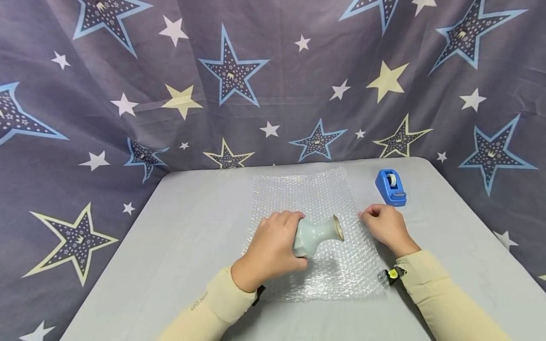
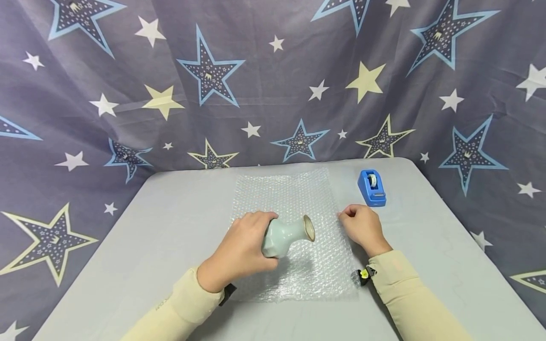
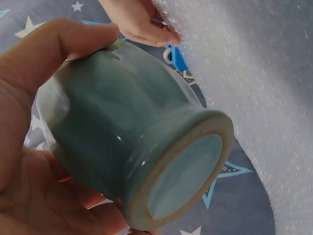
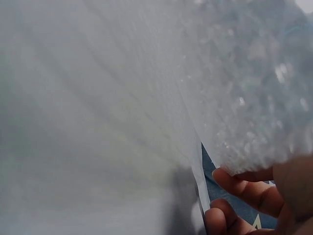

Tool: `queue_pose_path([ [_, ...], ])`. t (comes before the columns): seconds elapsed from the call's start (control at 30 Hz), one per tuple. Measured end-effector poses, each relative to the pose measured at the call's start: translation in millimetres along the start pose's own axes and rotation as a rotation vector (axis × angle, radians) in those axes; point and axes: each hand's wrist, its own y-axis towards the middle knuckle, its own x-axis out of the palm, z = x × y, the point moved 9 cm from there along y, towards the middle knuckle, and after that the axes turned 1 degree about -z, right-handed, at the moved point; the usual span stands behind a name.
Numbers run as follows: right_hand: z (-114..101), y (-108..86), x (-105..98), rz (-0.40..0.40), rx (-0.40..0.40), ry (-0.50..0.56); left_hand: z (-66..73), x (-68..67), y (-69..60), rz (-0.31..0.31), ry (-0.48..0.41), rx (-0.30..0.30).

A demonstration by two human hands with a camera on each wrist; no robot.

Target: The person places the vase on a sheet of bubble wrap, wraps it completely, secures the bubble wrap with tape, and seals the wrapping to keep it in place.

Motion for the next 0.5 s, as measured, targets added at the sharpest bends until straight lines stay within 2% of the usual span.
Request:
queue_pose_path([
  [0.5,-2.8,-0.8,-0.8,-0.009,-0.015,-0.005,16.4,21.0,-4.9,-0.072,0.034,0.039],
])
